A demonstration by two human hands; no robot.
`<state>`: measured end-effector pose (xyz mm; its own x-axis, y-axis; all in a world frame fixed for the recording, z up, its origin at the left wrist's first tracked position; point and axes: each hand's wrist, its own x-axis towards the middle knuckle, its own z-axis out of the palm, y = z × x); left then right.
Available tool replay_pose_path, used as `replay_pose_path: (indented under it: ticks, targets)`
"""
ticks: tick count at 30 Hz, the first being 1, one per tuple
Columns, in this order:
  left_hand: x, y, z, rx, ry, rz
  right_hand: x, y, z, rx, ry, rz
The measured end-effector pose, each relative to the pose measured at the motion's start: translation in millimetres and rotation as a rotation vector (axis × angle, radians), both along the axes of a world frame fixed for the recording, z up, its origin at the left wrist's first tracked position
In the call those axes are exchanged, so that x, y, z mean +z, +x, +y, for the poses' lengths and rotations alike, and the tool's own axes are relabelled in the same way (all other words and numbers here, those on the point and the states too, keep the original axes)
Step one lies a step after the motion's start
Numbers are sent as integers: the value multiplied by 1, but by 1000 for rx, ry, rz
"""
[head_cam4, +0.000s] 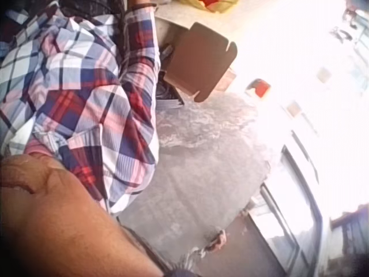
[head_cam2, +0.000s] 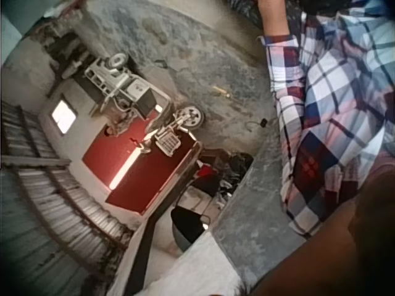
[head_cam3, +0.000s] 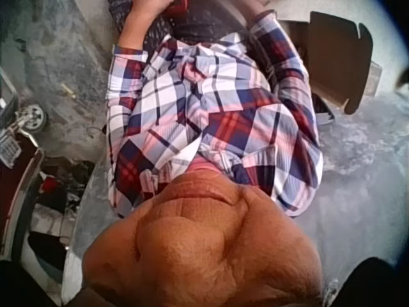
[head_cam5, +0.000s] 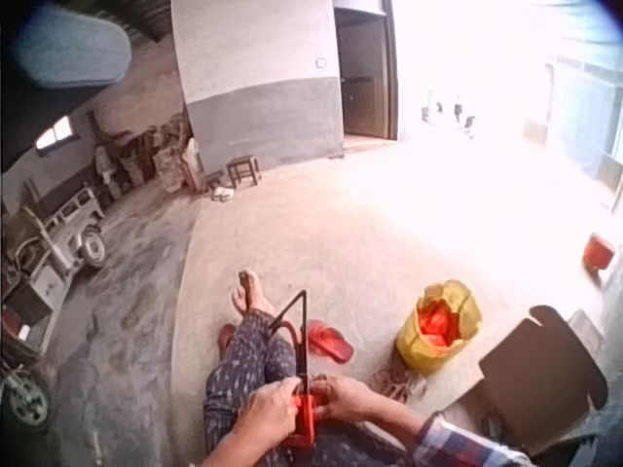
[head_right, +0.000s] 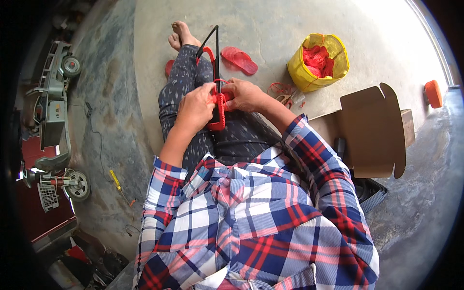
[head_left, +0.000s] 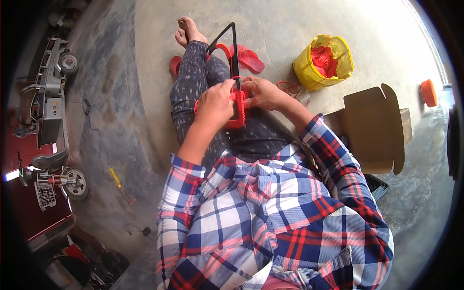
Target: The recorder is wrapping a red plastic cord around a black metal frame to create a mesh surface.
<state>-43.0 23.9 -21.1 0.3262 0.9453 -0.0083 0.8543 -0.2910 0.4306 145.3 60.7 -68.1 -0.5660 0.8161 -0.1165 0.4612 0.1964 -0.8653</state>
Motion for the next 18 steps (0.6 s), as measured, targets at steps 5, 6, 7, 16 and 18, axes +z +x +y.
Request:
replay_pose_path:
  ticks: [5,6,7,16,18]
  targets:
    - [-18,7,5,117,234,-298,-9,10,-4,-167,260,59]
    - [-22,2,7,144,282,-349,-5,16,-5,-165,413,-19]
    - [-25,-2,8,209,200,-450,-1,24,-6,-154,412,-25]
    - [-69,9,20,414,-650,-1408,57,132,-32,-188,-449,1501]
    - [-66,10,15,474,-644,-1396,71,147,-37,-300,-342,1538]
